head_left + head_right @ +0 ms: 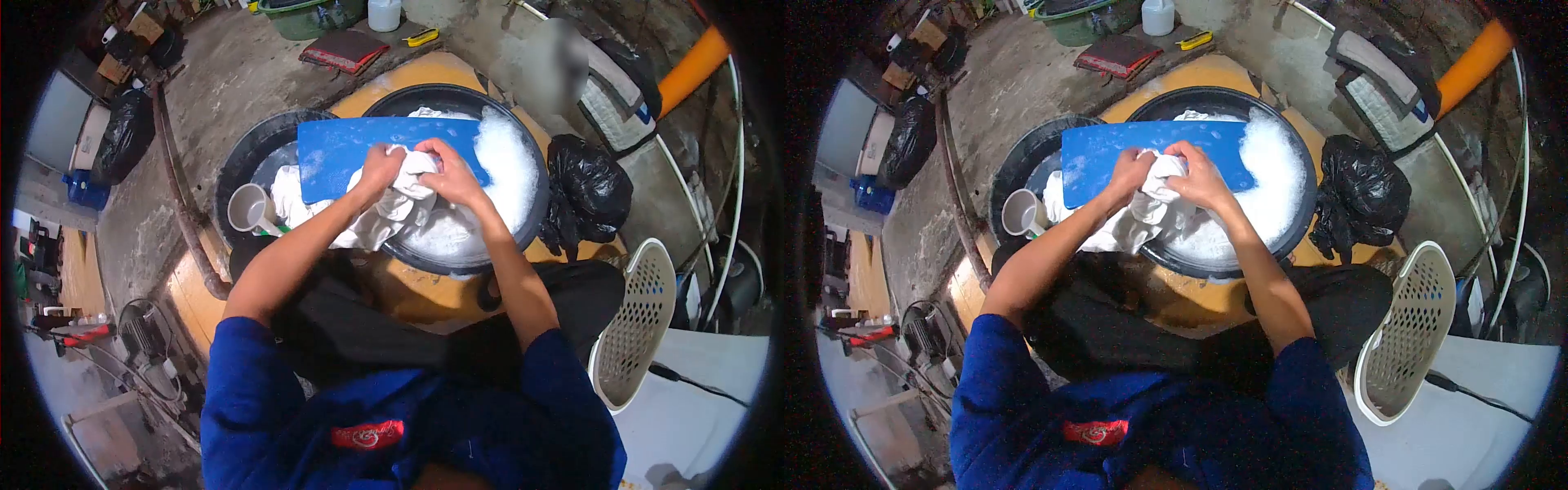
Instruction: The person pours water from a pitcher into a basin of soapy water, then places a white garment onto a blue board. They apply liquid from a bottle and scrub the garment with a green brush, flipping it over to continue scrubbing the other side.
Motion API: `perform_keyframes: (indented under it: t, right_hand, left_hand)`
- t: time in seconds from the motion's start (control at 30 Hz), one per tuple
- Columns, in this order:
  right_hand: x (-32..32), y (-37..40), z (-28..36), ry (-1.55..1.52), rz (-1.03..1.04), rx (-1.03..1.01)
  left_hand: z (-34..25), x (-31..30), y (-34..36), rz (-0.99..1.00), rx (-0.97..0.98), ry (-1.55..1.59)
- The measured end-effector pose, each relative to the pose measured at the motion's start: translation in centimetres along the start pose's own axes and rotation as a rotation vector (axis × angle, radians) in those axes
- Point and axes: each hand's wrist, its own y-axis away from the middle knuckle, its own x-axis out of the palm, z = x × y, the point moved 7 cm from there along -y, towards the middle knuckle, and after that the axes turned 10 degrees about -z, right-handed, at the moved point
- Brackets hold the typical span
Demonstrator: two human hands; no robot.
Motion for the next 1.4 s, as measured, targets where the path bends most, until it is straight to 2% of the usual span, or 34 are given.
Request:
perform_keyframes:
  t: [0.03,0.13,0.2,0.27,0.33,0.37,0.43,0.47,0.53,0.57,0.6,0.63,0.7,0.73,0.8,0.83,0.87,0.9,0.93,0.97,1.0,1.03,1.07,1.1,1.13,1.17,1.2,1.23,1.3,1.33,1.37,1.4]
  right_hand:
    - [-0.8,0.0,2.8,0.115,0.002,-0.034]
    - [-1.0,-0.1,2.3,0.101,-0.091,0.269]
    - [-0.6,0.1,1.4,-0.095,-0.115,0.440]
    - [-0.1,0.7,0.7,-0.341,-0.156,0.617]
    - [-0.1,0.2,0.3,-0.516,-0.227,0.510]
    - [-0.3,-0.3,0.3,-0.582,-0.235,0.433]
    - [-0.6,-0.5,1.2,-0.702,-0.210,0.343]
    - [-0.1,-0.4,-0.1,-0.579,-0.134,0.386]
    - [1.2,0.6,-4.5,-0.339,-0.001,0.466]
    - [1.2,1.4,-5.2,0.328,0.111,0.338]
    - [2.2,3.0,-4.9,0.477,0.399,0.446]
    - [4.1,4.8,-6.5,0.510,0.313,0.144]
    - [8.2,7.7,-11.4,0.627,0.212,0.107]
    - [9.1,8.2,-12.5,0.684,0.281,0.273]
    - [7.0,6.6,-12.0,0.409,0.090,0.317]
    - [5.8,6.2,-10.8,0.261,0.003,0.346]
    - [4.0,4.5,-7.6,0.322,0.053,0.322]
    - [3.0,2.7,-7.5,0.295,0.126,0.318]
    - [1.0,1.3,-6.2,0.335,-0.011,0.245]
    - [-0.7,-0.4,-3.7,0.303,-0.026,0.213]
    - [-1.8,-2.4,-2.4,0.318,-0.084,0.080]
    - [-2.4,-4.7,0.4,0.208,0.038,-0.084]
    - [-3.4,-5.9,4.0,0.242,0.074,-0.112]
    - [-3.9,-7.3,5.7,0.272,0.061,-0.155]
    - [-4.8,-8.1,9.3,0.325,0.049,-0.114]
    - [-4.9,-10.1,10.5,0.341,0.047,-0.270]
    - [-5.5,-11.5,13.3,0.379,0.014,-0.319]
    - [-6.5,-12.8,15.5,0.332,-0.096,-0.374]
    - [-6.7,-16.3,17.9,0.037,-0.044,-0.198]
    - [-7.0,-17.0,20.6,0.013,-0.025,-0.201]
    - [-7.5,-17.9,22.9,0.067,-0.177,-0.353]
    - [-8.0,-18.7,24.7,0.120,-0.336,-0.507]
  left_hand:
    - [-0.5,-0.6,-0.3,-0.094,0.069,-0.052]
    - [-5.2,-4.1,0.6,-0.529,0.536,-0.058]
    - [-8.5,-5.6,1.8,-0.569,0.662,0.025]
    - [-8.9,-5.7,1.1,-0.436,0.588,0.116]
    - [-8.0,-5.0,0.2,-0.281,0.443,0.162]
    - [-6.5,-3.9,-0.2,-0.105,0.242,0.190]
    - [-6.4,-4.4,0.1,-0.042,0.140,0.400]
    - [-6.9,-4.8,-0.1,-0.010,0.097,0.504]
    - [-8.6,-7.8,-1.4,-0.221,0.160,0.521]
    - [-9.9,-9.2,-1.5,-0.320,0.226,0.543]
    - [-11.7,-10.7,-0.8,-0.423,0.293,0.566]
    - [-13.7,-11.3,0.2,-0.379,0.293,0.607]
    - [-16.2,-12.4,1.0,-0.341,0.312,0.708]
    - [-18.0,-13.8,1.3,-0.365,0.401,0.491]
    - [-20.5,-16.0,2.7,-0.487,0.415,0.326]
    - [-21.5,-18.5,2.0,-0.525,0.542,0.326]
    - [-22.8,-21.5,0.8,-0.556,0.680,0.336]
    - [-23.9,-23.6,1.7,-0.575,0.703,0.284]
    - [-25.2,-25.7,2.7,-0.594,0.725,0.232]
    - [-25.9,-28.3,2.3,-0.619,0.771,0.211]
    - [-26.6,-30.8,1.8,-0.645,0.817,0.190]
    - [-27.3,-33.0,2.0,-0.738,0.819,0.155]
    - [-28.2,-35.0,2.3,-0.832,0.822,0.120]
    - [-29.2,-36.6,2.7,-0.877,0.842,0.043]
    - [-29.9,-38.5,2.7,-0.922,0.861,-0.032]
    - [-30.2,-41.7,0.6,-0.916,0.901,0.023]
    - [-31.0,-42.6,1.9,-1.055,0.901,-0.059]
    - [-31.5,-43.6,2.2,-1.107,0.909,-0.112]
    - [-31.4,-44.7,2.6,-1.166,0.898,-0.139]
    - [-30.7,-44.4,3.0,-1.172,0.881,-0.114]
    - [-29.8,-44.3,2.8,-1.179,0.867,-0.087]
    - [-28.0,-47.4,-1.7,-1.118,0.831,-0.094]
